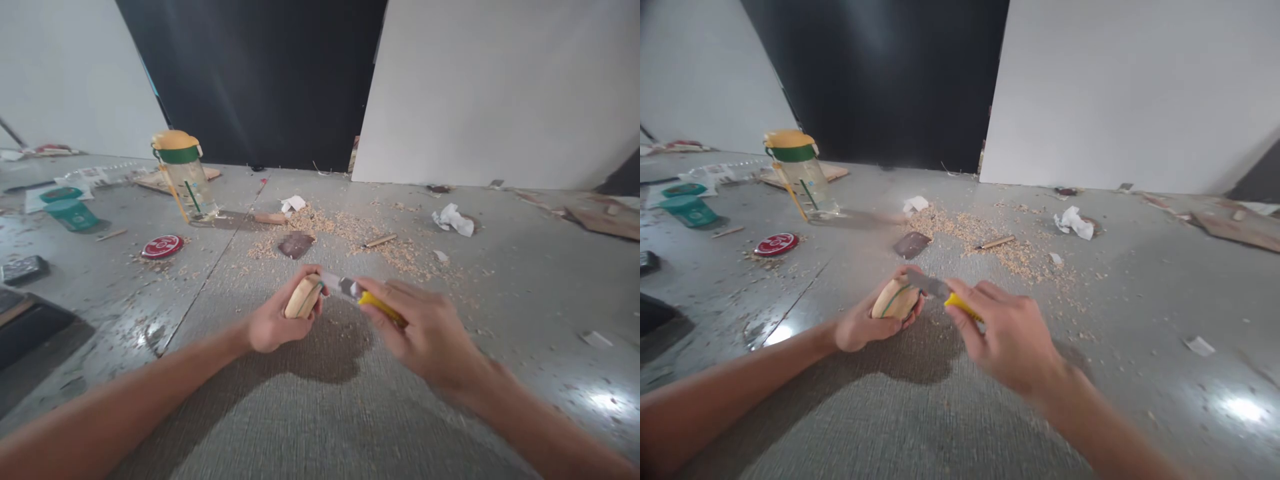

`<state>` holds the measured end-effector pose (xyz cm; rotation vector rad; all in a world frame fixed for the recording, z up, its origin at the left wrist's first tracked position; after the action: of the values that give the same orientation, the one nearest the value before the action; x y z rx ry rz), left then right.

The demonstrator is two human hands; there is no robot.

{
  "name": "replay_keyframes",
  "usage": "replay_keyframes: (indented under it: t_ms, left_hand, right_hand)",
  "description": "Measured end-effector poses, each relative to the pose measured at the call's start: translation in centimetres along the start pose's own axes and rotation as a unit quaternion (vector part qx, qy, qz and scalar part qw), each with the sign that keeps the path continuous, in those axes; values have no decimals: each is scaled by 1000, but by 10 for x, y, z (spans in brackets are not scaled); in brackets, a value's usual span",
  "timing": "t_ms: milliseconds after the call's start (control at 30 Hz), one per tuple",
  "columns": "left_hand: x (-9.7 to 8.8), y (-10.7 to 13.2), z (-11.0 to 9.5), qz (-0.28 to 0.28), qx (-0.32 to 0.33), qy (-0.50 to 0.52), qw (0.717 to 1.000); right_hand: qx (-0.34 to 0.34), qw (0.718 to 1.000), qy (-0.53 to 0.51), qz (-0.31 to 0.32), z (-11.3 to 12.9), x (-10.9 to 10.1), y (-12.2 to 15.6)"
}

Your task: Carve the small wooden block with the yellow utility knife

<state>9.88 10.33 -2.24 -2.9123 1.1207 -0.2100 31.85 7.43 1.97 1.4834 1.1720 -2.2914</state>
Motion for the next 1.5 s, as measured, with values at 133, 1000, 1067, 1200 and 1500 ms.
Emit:
replay_keyframes:
  t_ms: [133,1000,1067,1200,1500]
  left_hand:
    - [2,0,-3,-4,1,-1,1000]
    - [-2,-3,2,13,7,4,1000]
    - [-4,-4,3,18,8,20,1000]
    - [-6,-4,5,27,26,38,999]
    - [-3,-3,4,-26,37,12,999]
  right_hand:
    - [-47,998,-10,29,26,6,2]
    - [-122,988,90,-30,21,14,-9]
    - [-109,988,99,-36,7,15,-11]
    - [22,990,90,-105,-31,11,-11]
    - [-21,996,-62,-63,6,39,14]
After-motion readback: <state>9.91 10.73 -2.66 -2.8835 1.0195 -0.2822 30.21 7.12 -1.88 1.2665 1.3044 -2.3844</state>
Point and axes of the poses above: each hand's wrist, its own y-axis away from the middle knuckle, its own x-axis out of the palm, z = x × y, the point moved 2 cm from there along -y, towards the middle knuckle, and after that the axes turned 5 degrees about -x, right-handed, at the moved point
